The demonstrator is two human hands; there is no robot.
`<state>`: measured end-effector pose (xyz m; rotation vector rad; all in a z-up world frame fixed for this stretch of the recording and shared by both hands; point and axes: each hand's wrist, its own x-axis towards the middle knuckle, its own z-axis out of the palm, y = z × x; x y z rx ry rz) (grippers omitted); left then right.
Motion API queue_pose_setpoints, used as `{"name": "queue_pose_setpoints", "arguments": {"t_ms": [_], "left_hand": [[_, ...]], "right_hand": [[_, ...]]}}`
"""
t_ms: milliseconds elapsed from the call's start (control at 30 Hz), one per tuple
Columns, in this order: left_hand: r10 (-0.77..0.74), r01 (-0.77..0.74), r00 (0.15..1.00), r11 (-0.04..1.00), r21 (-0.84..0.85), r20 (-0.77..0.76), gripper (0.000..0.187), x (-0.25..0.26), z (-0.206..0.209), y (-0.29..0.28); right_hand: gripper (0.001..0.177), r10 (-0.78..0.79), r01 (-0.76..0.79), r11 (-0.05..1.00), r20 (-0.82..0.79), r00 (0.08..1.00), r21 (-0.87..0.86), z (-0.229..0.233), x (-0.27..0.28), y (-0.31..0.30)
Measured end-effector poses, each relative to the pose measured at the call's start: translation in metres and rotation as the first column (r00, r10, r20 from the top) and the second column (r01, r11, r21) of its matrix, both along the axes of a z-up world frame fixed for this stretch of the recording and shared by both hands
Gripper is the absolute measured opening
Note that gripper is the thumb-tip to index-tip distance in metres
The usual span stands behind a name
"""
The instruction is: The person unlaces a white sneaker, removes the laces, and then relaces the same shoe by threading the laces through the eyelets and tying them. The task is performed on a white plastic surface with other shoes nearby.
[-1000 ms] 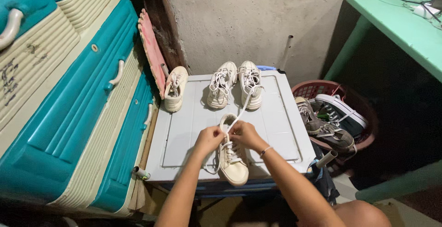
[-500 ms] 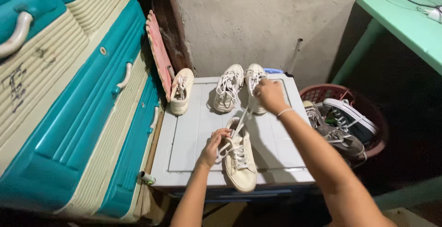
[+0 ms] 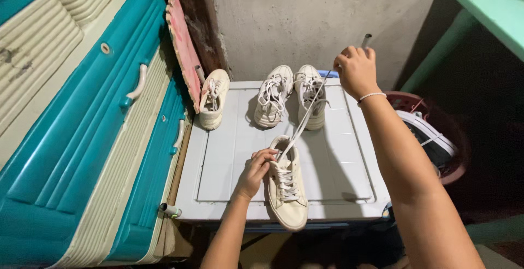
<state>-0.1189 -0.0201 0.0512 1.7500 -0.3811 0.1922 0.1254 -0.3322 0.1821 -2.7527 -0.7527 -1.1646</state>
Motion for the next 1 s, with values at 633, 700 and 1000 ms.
{"name": "queue_pose_setpoints", "arguments": {"t_ms": [633,700,1000], "left_hand": [[-0.014,-0.140,0.971,0.779,0.611,0.240,0.019,0.006,0.020,-0.026],[-0.053,-0.071,0.987,0.698,0.712,0.151,0.021,0.013,0.020,-0.031],[-0.015,0.040,0.999,0.844,0.535,-0.050,0.015,0.031,0.006,-0.025]], "right_hand": [[0.016,0.654,-0.103,0.625,-0.447,0.611,0.774,-0.150,-0.209,0.078],[0.016,0.694,-0.111,0.528,-0.352,0.628,0.842,-0.155,-0.220,0.081],[0.019,0.696,-0.107,0.417,-0.241,0.677,0.902,-0.174,-0.221,0.089]]}}
